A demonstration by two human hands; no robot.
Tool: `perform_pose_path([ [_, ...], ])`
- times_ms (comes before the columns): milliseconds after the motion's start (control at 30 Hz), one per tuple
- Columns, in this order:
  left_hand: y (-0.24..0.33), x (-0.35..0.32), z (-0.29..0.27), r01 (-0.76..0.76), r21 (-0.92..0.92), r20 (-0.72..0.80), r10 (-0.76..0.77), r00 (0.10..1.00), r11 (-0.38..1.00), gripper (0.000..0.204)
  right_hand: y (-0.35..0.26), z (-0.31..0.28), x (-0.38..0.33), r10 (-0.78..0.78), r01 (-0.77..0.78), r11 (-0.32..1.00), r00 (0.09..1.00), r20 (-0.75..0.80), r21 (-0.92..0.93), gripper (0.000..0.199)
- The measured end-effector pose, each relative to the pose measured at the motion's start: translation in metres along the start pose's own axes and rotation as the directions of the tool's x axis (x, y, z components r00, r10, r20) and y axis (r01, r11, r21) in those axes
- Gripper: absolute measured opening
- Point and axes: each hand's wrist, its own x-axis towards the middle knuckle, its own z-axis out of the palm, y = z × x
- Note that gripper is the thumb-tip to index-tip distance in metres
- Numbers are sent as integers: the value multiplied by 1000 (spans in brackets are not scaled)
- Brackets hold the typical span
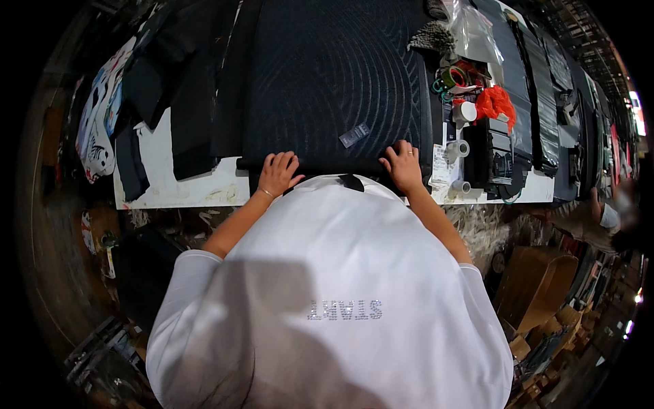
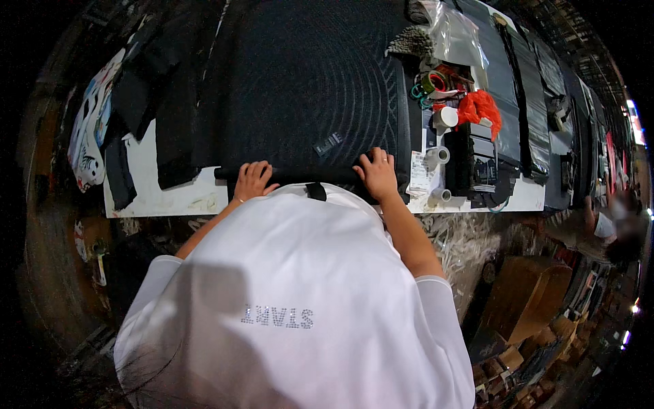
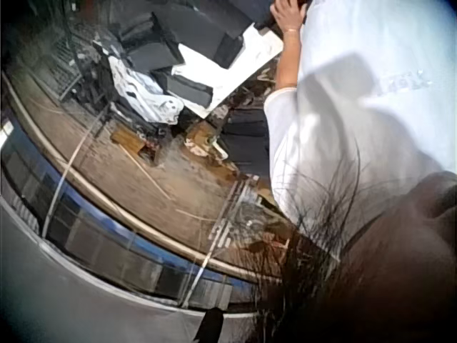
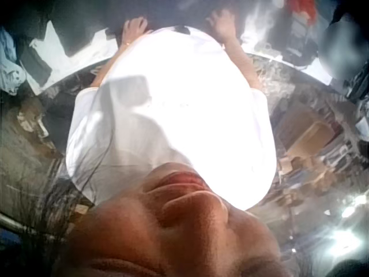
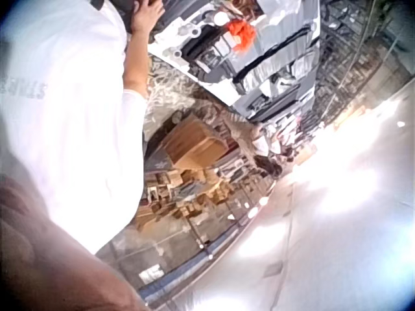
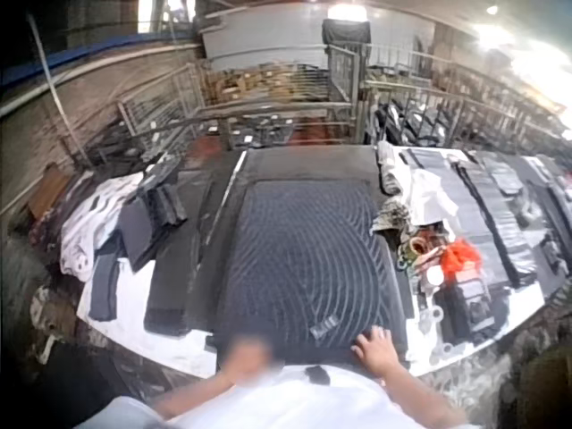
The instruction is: The person rolls up textured mats, slides them into plastic sleeves, and applies labels to the packages.
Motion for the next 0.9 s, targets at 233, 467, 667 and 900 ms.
perform_pose_path([
  [233, -32, 31, 1, 145, -259, 245, -81, 966, 955, 30, -11, 9, 18, 196, -200, 975, 980, -41, -95, 29],
  [467, -52, 84, -10, 353, -238, 493, -200, 846, 905, 34, -18, 17, 35, 238, -243, 970, 954, -184, -2, 34],
  [667, -15, 66, 24, 59, -32, 94, -56, 994, 998, 46, -9, 10, 88, 296, -302, 953, 941, -165, -13, 33],
  [900, -63, 141, 23, 150, -204, 279, -89, 956, 967, 22, -27, 7, 93, 91, -81, 996, 958, -273, 45, 37],
])
